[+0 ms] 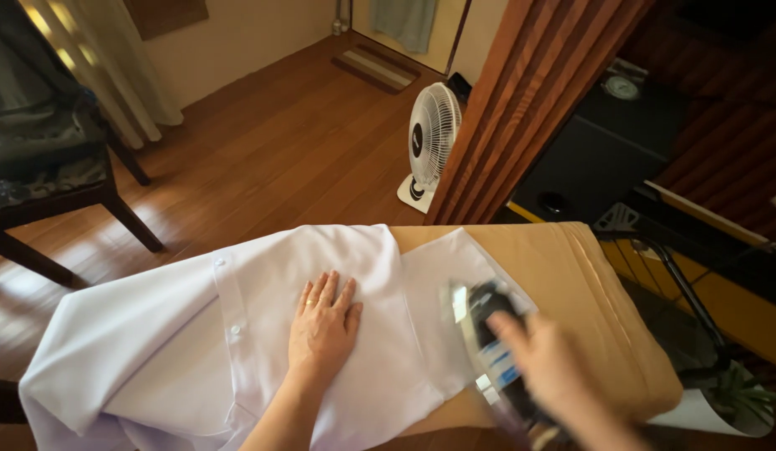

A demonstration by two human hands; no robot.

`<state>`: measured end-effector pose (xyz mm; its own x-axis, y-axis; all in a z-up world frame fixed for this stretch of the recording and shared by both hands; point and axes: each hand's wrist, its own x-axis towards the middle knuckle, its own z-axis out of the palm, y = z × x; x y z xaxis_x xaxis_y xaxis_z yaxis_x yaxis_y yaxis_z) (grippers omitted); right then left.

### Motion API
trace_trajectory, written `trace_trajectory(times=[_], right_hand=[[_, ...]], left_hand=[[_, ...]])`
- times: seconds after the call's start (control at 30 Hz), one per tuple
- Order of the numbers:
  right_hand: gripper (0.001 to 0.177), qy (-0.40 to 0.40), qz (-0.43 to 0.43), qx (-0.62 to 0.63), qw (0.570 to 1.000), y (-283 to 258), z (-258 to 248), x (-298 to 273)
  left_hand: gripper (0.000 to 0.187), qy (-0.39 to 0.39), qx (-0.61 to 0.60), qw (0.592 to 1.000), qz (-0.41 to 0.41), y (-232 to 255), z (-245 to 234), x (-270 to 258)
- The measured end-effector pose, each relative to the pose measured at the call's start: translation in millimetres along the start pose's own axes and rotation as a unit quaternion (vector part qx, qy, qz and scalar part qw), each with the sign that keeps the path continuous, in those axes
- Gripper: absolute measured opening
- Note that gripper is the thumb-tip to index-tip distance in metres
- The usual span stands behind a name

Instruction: Ironing a white short-sleeved shirt on an ironing board and placing it on a hanger.

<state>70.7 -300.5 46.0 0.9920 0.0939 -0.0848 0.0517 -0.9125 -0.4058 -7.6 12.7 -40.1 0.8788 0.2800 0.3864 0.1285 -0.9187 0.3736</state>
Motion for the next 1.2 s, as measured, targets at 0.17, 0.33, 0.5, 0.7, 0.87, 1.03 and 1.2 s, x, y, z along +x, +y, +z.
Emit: trace_trajectory(times=[0.17,0.33,0.5,0.7,0.87,1.03,1.2], right_hand=[[0.066,-0.011,-0.037,0.042,0.998,-55,33,19],[0.068,-0.011,-0.063,0.066,0.996,-100,26,69],[0.064,-0.094,-0.048,0.113,0.988,-58,20,34],[0.060,-0.064,-0.081,0.048,0.993,-32,12,18],[0.066,-0.018,-0.126,0.032,0.991,-55,15,82],[0.070,0.029,-0.088,0.003,0.996,-55,22,122],[0.073,0.053,0.014,-0.017,0.998,-53,23,133]], left_hand=[[0.044,0.008,-0.003,1.000,0.005,1,-6,5],[0.045,0.029,-0.006,0.999,0.015,-2,4,0],[0.045,0.003,-0.008,1.000,0.004,1,-1,2],[0.046,-0.005,-0.002,1.000,0.001,3,-3,1],[0.046,-0.009,-0.006,1.000,-0.007,3,-4,1],[0.045,-0.009,-0.001,1.000,-0.005,2,-4,2],[0.046,-0.001,-0.001,1.000,0.000,2,-3,1]])
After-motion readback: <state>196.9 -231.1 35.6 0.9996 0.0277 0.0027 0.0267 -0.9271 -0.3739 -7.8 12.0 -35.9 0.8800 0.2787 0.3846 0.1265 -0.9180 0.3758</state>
